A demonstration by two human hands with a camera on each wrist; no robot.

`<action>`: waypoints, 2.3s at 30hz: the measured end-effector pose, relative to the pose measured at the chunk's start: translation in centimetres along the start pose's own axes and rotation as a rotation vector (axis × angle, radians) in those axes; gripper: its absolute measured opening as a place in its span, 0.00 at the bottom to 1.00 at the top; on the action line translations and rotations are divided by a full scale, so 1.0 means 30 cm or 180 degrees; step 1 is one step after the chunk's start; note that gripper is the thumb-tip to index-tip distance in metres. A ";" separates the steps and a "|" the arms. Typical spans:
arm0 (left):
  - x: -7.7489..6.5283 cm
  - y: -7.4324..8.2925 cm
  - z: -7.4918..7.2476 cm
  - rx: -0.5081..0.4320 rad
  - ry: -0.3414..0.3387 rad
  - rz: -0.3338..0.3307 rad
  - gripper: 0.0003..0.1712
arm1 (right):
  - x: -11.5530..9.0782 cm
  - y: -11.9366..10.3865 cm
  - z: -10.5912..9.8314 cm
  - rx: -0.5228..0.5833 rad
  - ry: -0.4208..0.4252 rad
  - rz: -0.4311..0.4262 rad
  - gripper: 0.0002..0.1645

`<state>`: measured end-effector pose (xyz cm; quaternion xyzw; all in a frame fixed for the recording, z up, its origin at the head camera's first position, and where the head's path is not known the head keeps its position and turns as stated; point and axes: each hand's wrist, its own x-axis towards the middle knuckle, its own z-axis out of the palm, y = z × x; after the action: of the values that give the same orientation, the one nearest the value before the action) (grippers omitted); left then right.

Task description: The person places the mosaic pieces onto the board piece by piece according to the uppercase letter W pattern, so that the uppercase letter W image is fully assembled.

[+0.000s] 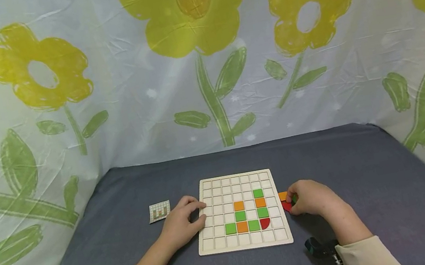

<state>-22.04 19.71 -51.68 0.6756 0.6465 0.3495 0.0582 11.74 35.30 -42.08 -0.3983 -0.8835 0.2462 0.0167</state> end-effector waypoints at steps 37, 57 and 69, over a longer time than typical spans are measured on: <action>0.004 0.002 0.004 0.0071 0.0034 -0.0028 0.13 | -0.017 -0.331 0.030 -0.0452 0.0321 -0.0764 0.08; 0.004 -0.001 0.007 0.0050 0.0038 -0.0025 0.13 | 0.045 -0.401 0.209 -0.0658 0.0595 -0.1384 0.11; 0.012 0.005 0.000 0.0034 0.0006 -0.0007 0.14 | 0.091 -0.385 0.273 -0.0672 0.0488 -0.1418 0.10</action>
<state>-21.94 20.02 -51.45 0.6749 0.6491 0.3467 0.0543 0.00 27.30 -44.55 -0.2109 -0.9663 0.1120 0.0958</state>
